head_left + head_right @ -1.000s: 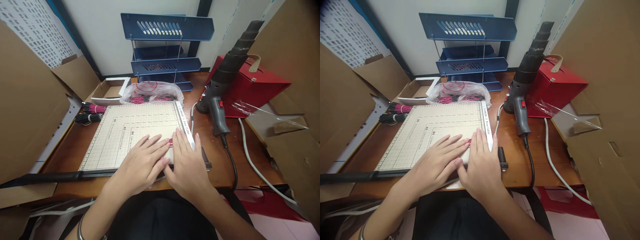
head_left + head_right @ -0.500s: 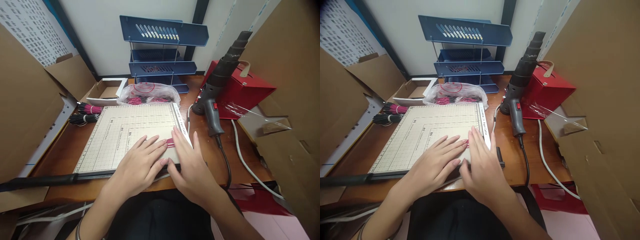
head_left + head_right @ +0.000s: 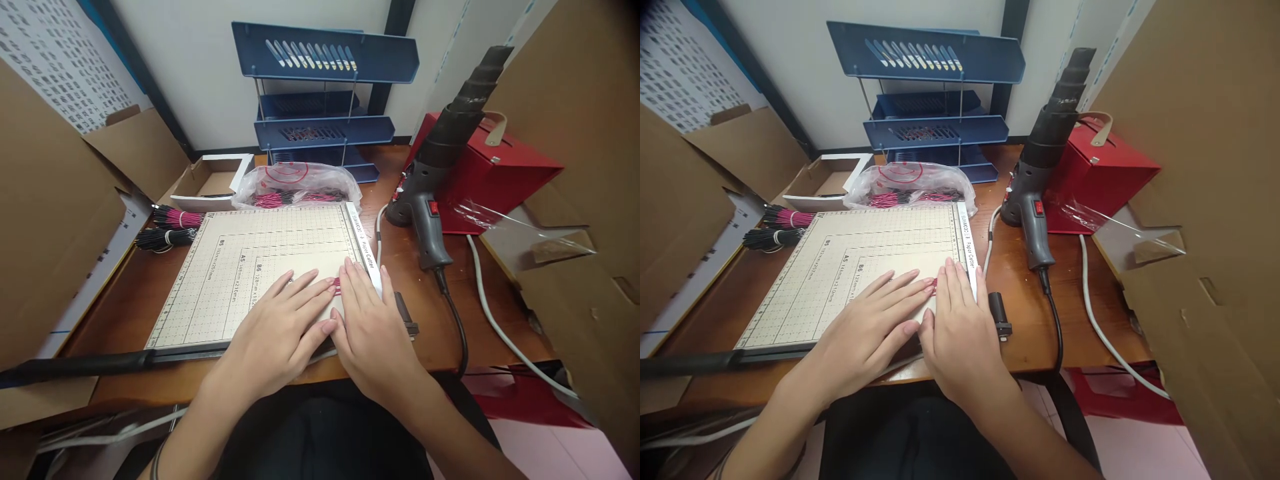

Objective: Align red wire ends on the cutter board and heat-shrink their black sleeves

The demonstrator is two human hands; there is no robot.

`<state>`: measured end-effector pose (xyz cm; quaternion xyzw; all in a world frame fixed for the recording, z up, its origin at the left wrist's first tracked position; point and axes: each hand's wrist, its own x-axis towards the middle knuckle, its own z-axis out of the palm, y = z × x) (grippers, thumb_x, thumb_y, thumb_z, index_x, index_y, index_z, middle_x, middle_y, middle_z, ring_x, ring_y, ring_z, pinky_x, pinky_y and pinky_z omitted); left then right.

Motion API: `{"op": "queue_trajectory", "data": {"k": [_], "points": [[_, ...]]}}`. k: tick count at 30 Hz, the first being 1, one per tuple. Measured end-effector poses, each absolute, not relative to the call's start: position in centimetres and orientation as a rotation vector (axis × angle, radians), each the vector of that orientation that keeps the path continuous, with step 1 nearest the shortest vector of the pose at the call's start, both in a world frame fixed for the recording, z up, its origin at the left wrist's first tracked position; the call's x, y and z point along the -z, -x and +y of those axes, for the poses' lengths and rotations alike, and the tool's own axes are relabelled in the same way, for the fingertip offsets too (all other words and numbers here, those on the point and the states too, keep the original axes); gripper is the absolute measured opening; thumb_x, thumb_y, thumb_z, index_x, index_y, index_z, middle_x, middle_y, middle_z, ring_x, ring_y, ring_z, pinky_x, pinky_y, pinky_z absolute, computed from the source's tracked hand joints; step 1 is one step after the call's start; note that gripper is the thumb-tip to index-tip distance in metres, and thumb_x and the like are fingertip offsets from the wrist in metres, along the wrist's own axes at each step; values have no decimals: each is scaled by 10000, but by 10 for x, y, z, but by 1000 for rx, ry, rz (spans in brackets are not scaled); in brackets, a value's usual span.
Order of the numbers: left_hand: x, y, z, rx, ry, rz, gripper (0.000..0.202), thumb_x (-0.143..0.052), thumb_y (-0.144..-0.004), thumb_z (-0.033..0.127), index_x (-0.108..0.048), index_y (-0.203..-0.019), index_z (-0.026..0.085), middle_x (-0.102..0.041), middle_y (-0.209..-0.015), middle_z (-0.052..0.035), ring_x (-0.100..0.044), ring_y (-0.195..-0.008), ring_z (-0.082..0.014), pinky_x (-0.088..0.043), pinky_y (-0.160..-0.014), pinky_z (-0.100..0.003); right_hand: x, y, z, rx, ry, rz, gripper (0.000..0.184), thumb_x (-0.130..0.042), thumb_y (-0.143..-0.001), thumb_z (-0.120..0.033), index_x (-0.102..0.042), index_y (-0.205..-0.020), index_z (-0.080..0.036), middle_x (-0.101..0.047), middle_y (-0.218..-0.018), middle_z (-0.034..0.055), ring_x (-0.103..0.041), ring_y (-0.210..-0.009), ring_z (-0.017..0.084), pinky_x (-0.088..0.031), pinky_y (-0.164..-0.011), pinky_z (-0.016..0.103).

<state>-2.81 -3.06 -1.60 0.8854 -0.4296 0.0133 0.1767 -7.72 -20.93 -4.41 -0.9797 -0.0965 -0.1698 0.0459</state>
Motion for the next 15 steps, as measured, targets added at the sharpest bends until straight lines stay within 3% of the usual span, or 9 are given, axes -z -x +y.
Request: {"op": "queue_trajectory", "data": {"k": [5, 9, 11, 15], "points": [[18, 28, -29, -117, -2409, -1178, 427, -384, -1091, 317, -540, -1461, 170, -559, -1515, -44, -452, -1456, -270, -351, -1218, -547, 44, 76, -212, 532, 2967, -332, 572, -303, -1045, -301, -451, -1503, 8, -409, -1597, 170, -394, -1498, 281, -246, -1265, 506], [19, 29, -32, -321, -2315, -829, 279, -465, -1052, 216, -684, -1214, 160, -741, -1186, -68, -652, -1123, -225, -525, -997, -420, 43, 76, -212, 500, 2956, -311, 578, -316, -1035, -303, -458, -1502, 6, -436, -1582, 169, -423, -1480, 289, -278, -1258, 494], [18, 26, -37, -307, -2331, -721, 206, -535, -1022, 227, -707, -1125, 180, -748, -1066, -55, -652, -991, -223, -539, -885, -404, 44, 76, -212, 485, 2955, -291, 580, -327, -1029, -301, -457, -1505, 3, -433, -1586, 166, -428, -1476, 296, -285, -1257, 492], [12, 16, -47, -192, -2433, -647, 132, -605, -963, 208, -736, -948, 217, -729, -938, -28, -628, -887, -230, -517, -816, -424, 45, 76, -212, 504, 2961, -313, 572, -359, -1018, -289, -471, -1495, 5, -434, -1583, 172, -439, -1467, 314, -286, -1256, 503]]}}
